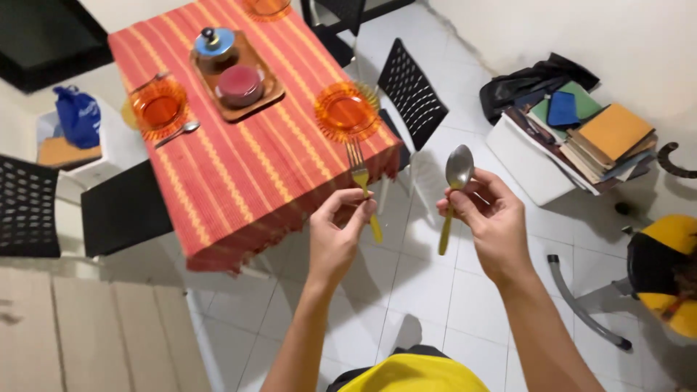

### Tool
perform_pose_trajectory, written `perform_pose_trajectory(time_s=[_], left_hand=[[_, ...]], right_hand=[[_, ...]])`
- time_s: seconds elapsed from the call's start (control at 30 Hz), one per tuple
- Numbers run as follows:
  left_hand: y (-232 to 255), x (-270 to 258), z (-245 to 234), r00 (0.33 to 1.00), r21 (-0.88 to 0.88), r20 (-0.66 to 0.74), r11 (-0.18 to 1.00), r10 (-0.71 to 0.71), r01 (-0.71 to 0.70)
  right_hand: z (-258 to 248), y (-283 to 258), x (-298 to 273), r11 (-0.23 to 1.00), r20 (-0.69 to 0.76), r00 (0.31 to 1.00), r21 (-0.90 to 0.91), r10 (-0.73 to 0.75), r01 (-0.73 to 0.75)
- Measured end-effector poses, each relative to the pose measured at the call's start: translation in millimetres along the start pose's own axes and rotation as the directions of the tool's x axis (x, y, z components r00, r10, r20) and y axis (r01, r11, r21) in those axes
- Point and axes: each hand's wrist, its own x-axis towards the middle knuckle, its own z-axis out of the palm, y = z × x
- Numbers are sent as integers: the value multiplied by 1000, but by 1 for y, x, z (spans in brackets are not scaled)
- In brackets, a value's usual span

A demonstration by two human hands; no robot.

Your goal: Placing a wooden tray with bowls, amber plates, and silverware onto a dining table to set it for a meal.

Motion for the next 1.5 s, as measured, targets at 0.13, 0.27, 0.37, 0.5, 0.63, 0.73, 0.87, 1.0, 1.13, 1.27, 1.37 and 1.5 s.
perform_pose_trajectory(time_s=[0.13, 0.27, 0.37, 0.5, 0.63, 0.73, 0.87, 1.0, 1.13, 1.27, 1.37, 1.5], left_hand=[[-12, 29, 68, 999, -52, 45, 998, -28, 30], [-16, 61, 121, 994, -15, 107, 1000, -14, 16], [-23, 90, 153, 989, -23, 148, 999, -22, 26], [-38, 135, 190, 982, -4, 182, 999, -52, 54], [-50, 192, 224, 970, -16, 240, 999, -39, 44], [-54, 243, 246, 962, 13, 271, 999, -38, 36], [-62, 299, 266, 947, -51, 317, 996, -55, 75], [-65, 351, 283, 952, -52, 300, 995, -64, 83], [-75, 395, 300, 964, -58, 254, 994, -74, 92], [-89, 438, 321, 988, -61, 150, 997, -35, 45], [-95, 466, 345, 999, -54, 26, 998, -38, 40], [-93, 498, 372, 991, 25, -133, 1000, -8, 12]], right_hand=[[-63, 3, 35, 1000, -36, 999, -31, -5, 4], [-109, 1, 71, 1000, -95, 995, -1, 20, -20], [-134, 4, 99, 1000, -120, 993, 24, 19, -16], [-157, 13, 142, 1000, -132, 991, 13, 13, -11], [-173, 15, 191, 1000, -185, 983, 2, 3, -2], [-184, 20, 235, 1000, -205, 979, 16, -12, 16], [-194, 23, 284, 1000, -239, 971, -10, -22, 21], [-201, 26, 339, 999, -249, 968, 45, 11, 1], [-212, 33, 402, 998, -188, 982, 63, 3, 9], [-226, 43, 477, 996, -85, 996, 90, 21, -13], [-245, 51, 534, 994, 33, 999, 108, -11, 7], [-259, 45, 607, 997, 188, 982, 80, -24, 9]])
